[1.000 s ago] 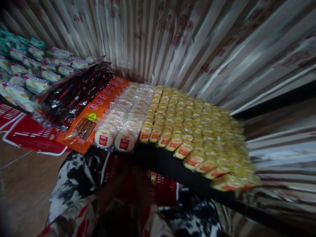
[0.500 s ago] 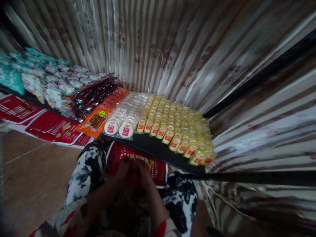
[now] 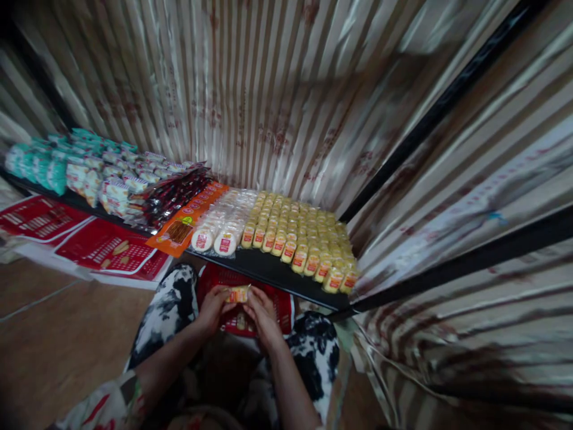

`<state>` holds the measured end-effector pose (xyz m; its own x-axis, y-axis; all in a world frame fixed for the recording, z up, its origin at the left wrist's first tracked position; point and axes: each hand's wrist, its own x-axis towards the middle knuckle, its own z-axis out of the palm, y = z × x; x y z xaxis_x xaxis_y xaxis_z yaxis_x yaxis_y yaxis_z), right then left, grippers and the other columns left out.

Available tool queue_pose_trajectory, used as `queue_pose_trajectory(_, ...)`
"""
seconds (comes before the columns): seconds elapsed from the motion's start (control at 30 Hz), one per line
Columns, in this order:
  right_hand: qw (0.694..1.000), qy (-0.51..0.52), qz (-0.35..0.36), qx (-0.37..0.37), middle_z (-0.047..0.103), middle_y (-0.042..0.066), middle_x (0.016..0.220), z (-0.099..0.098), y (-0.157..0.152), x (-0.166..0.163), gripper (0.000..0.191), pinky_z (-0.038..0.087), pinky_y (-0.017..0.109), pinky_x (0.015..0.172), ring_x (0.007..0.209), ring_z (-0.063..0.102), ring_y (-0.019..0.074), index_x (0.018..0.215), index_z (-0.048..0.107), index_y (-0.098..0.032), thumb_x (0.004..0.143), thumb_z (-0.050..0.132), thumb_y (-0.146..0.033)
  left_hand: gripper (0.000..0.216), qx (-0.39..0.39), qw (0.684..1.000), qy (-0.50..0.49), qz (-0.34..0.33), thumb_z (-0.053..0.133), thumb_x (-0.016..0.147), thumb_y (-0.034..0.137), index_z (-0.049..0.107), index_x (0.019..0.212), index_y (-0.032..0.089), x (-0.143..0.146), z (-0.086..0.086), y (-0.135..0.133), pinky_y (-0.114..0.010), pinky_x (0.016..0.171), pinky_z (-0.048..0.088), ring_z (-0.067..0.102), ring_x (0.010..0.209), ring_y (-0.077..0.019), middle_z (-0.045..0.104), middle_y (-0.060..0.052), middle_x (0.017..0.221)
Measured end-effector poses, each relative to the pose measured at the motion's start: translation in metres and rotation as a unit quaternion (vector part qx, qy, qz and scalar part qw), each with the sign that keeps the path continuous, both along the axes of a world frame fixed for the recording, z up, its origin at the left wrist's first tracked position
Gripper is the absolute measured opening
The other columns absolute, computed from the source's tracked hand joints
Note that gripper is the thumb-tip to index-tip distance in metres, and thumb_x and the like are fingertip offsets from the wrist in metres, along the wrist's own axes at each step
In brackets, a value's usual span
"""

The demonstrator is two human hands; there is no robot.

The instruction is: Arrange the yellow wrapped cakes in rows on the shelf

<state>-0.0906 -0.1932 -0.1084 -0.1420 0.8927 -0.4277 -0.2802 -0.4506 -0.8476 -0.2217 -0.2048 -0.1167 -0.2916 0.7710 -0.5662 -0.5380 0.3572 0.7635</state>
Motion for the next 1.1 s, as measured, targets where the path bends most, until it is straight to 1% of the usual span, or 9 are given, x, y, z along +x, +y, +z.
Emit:
queue_pose_trajectory(0.07,0.999,-0.004,-0.027,0.038,0.067,0.002,0.088,-0.002,-0.002,-0.003,0.044,0.050,0.022,0.069,0.076,0.063,0.0126,0.092,0.062,-0.021,0.055,0.079,-0.038,0.009,0.004,0.999,-0.023,0.021,0.055,0.080,0.008,0.049,0.079,0.015,0.002,0.009,-0.002,-0.026,0.065,0.054,0.062,0.066,-0.0105,0.058,-0.002,0.076)
queue_pose_trajectory(0.2,0.990,-0.047,-0.086,0.101,0.067,0.002,0.082,-0.001,0.005,-0.007,0.043,0.049,0.024,0.067,0.072,0.062,0.0137,0.094,0.061,-0.019,0.060,0.074,-0.041,0.008,0.032,0.997,-0.066,0.027,0.055,0.081,0.010,0.049,0.081,0.015,0.009,0.025,0.001,-0.027,0.068,0.054,0.062,0.071,-0.0114,0.060,-0.003,0.079)
queue_pose_trajectory(0.33,0.975,-0.096,-0.137,0.144,0.066,0.002,0.080,0.008,0.024,-0.002,0.046,0.049,0.026,0.065,0.068,0.062,0.0143,0.099,0.057,-0.018,0.063,0.069,-0.044,0.011,0.053,0.998,-0.015,-0.033,0.062,0.076,0.016,0.052,0.080,0.015,0.016,0.033,0.011,-0.018,0.053,0.047,0.059,0.062,-0.0090,0.061,-0.001,0.073)
queue_pose_trajectory(0.47,0.966,-0.109,-0.143,0.183,0.066,0.005,0.090,0.014,0.046,0.000,0.053,0.050,0.029,0.074,0.079,0.063,0.0163,0.107,0.052,-0.018,0.062,0.069,-0.040,0.022,0.096,0.995,0.026,-0.025,0.070,0.067,0.026,0.055,0.076,0.014,0.024,0.035,0.026,-0.016,0.046,0.038,0.054,0.055,-0.0075,0.058,0.001,0.065)
queue_pose_trajectory(0.6,0.960,-0.133,-0.108,0.221,0.066,0.007,0.094,0.012,0.061,-0.001,0.049,0.050,0.032,0.078,0.081,0.063,0.0172,0.107,0.053,-0.017,0.065,0.065,-0.037,0.020,0.118,0.993,0.021,-0.005,0.069,0.066,0.024,0.054,0.074,0.014,0.033,0.037,0.046,-0.019,0.055,0.045,0.055,0.057,-0.0077,0.058,0.001,0.067)
queue_pose_trajectory(0.7,0.947,-0.189,-0.118,0.233,0.066,0.008,0.093,0.011,0.073,-0.001,0.051,0.050,0.033,0.077,0.080,0.063,0.0176,0.114,0.052,-0.016,0.068,0.060,-0.037,0.014,0.115,0.992,0.050,-0.006,0.065,0.070,0.020,0.055,0.077,0.014,0.039,0.037,0.060,-0.020,0.056,0.047,0.057,0.061,-0.0090,0.059,-0.002,0.073)
queue_pose_trajectory(0.8,0.921,-0.266,-0.137,0.251,0.065,0.010,0.097,0.013,0.088,0.001,0.055,0.049,0.032,0.078,0.084,0.062,0.0188,0.118,0.051,-0.014,0.071,0.055,-0.041,0.016,0.106,0.986,0.125,-0.009,0.061,0.072,0.016,0.057,0.088,0.015,0.042,0.035,0.070,-0.021,0.059,0.049,0.059,0.067,-0.0106,0.061,-0.005,0.087)
queue_pose_trajectory(0.93,0.875,-0.367,-0.131,0.286,0.065,0.010,0.095,0.017,0.106,-0.003,0.052,0.049,0.032,0.076,0.080,0.061,0.0187,0.119,0.052,-0.013,0.075,0.048,-0.042,0.025,0.122,0.962,0.243,-0.022,0.052,0.075,0.012,0.058,0.099,0.018,0.042,0.031,0.074,-0.025,0.073,0.050,0.059,0.075,-0.0114,0.060,-0.007,0.101)
queue_pose_trajectory(1.1,0.833,-0.430,-0.114,0.329,0.064,0.011,0.098,0.017,0.117,-0.013,0.044,0.047,0.032,0.077,0.081,0.060,0.0186,0.116,0.056,-0.014,0.079,0.045,-0.037,0.026,0.203,0.939,0.273,-0.060,0.045,0.078,0.013,0.062,0.097,0.017,0.040,0.035,0.083,-0.032,0.093,0.042,0.057,0.097,-0.0160,0.061,-0.007,0.106)
